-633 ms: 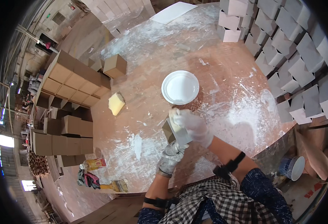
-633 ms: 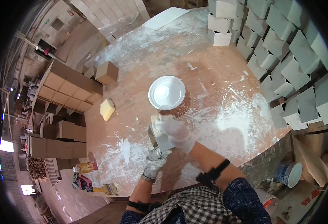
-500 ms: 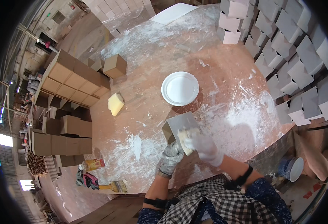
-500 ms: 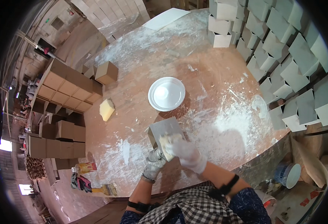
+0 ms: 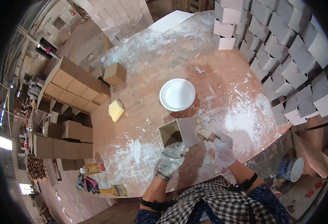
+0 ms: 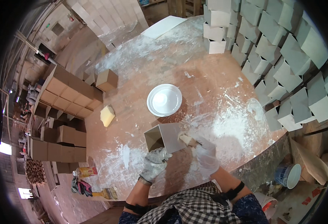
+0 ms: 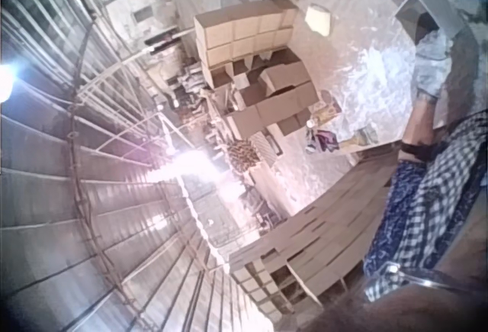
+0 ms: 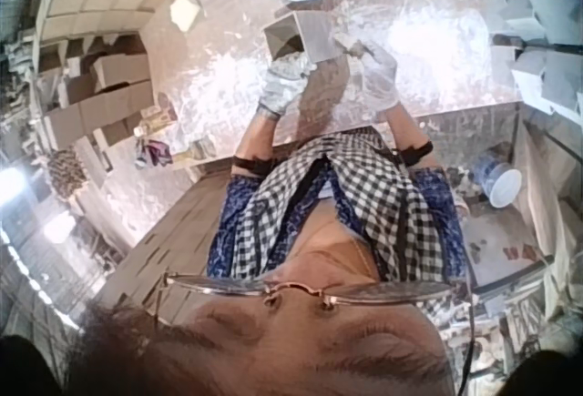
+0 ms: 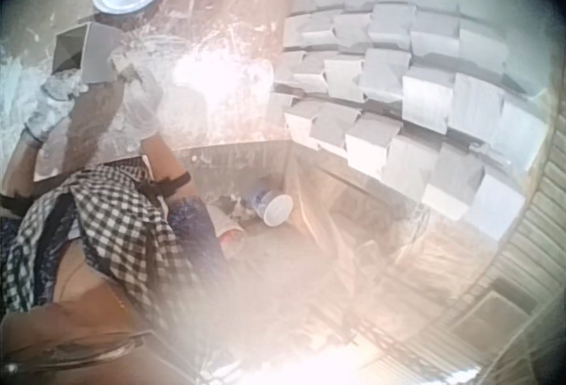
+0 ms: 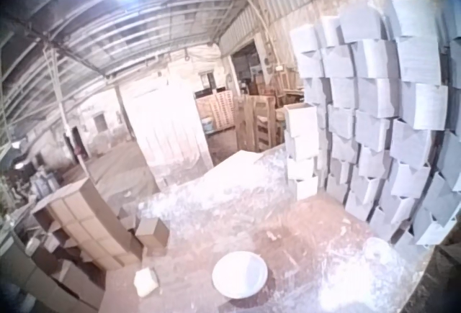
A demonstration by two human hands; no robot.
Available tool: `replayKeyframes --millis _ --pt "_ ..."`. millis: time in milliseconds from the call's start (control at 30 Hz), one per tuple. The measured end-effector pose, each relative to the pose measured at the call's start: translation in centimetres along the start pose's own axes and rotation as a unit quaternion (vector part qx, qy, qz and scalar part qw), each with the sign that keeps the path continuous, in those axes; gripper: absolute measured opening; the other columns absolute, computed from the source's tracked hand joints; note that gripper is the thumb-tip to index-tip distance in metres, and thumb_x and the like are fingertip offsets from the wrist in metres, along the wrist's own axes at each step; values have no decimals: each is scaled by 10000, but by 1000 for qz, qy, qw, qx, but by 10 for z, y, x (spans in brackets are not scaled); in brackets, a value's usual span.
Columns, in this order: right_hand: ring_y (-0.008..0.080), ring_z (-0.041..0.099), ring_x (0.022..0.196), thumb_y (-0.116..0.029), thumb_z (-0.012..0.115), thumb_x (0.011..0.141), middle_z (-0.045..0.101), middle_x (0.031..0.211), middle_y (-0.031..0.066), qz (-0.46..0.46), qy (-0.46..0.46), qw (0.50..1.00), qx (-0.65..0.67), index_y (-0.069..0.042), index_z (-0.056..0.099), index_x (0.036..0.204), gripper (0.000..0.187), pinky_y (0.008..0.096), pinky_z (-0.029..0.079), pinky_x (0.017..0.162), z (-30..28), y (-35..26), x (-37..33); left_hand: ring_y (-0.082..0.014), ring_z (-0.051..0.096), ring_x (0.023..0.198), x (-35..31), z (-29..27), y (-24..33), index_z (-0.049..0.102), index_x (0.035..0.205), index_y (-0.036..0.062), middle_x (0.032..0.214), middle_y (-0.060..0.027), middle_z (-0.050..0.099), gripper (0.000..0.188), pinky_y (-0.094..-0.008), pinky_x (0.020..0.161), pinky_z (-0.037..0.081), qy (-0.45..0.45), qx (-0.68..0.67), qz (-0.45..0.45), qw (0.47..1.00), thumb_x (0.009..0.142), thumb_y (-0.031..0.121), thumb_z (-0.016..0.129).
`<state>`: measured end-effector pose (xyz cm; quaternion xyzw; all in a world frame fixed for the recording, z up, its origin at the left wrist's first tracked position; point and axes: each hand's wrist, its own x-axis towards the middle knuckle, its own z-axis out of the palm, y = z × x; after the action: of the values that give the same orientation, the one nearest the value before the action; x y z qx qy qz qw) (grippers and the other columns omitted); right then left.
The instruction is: Polishing a small wooden box with a sponge and cleaning product in a manufacturing environment.
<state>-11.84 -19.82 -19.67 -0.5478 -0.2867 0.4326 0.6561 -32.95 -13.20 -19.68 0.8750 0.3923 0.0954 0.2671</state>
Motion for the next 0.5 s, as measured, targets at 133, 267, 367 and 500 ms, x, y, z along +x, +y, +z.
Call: replayKeyframes --millis 133,267,367,500 --pt "146 642 921 126 506 968 680 991 88 -158 -66 985 26 40 685 1053 216 303 510 829 17 37 47 -401 646 962 -1 0 1 648 1091 49 973 -205 670 199 -503 837 515 4 -42 26 999 922 147 610" --pt "173 600 853 110 519 973 653 991 113 -300 -155 940 -56 30 652 1076 186 322 488 788 34 45 68 -418 643 987 -7 4 4 647 1113 54 1009 -214 679 205 -495 834 522 4 -35 -14 999 956 182 617" --pt "182 531 746 98 497 1002 577 887 93 -198 -276 934 113 26 612 1070 151 329 476 766 32 39 42 -434 641 1012 -12 8 1 647 1143 61 1059 -214 690 241 -487 834 528 23 -149 -70 986 989 244 620" --pt "181 527 748 67 516 1012 570 891 89 -224 -256 940 30 46 608 1080 116 343 470 828 1 38 -27 -435 643 1016 -16 13 -8 657 1148 74 1077 -213 694 259 -476 830 532 6 -113 -79 990 1006 286 613"
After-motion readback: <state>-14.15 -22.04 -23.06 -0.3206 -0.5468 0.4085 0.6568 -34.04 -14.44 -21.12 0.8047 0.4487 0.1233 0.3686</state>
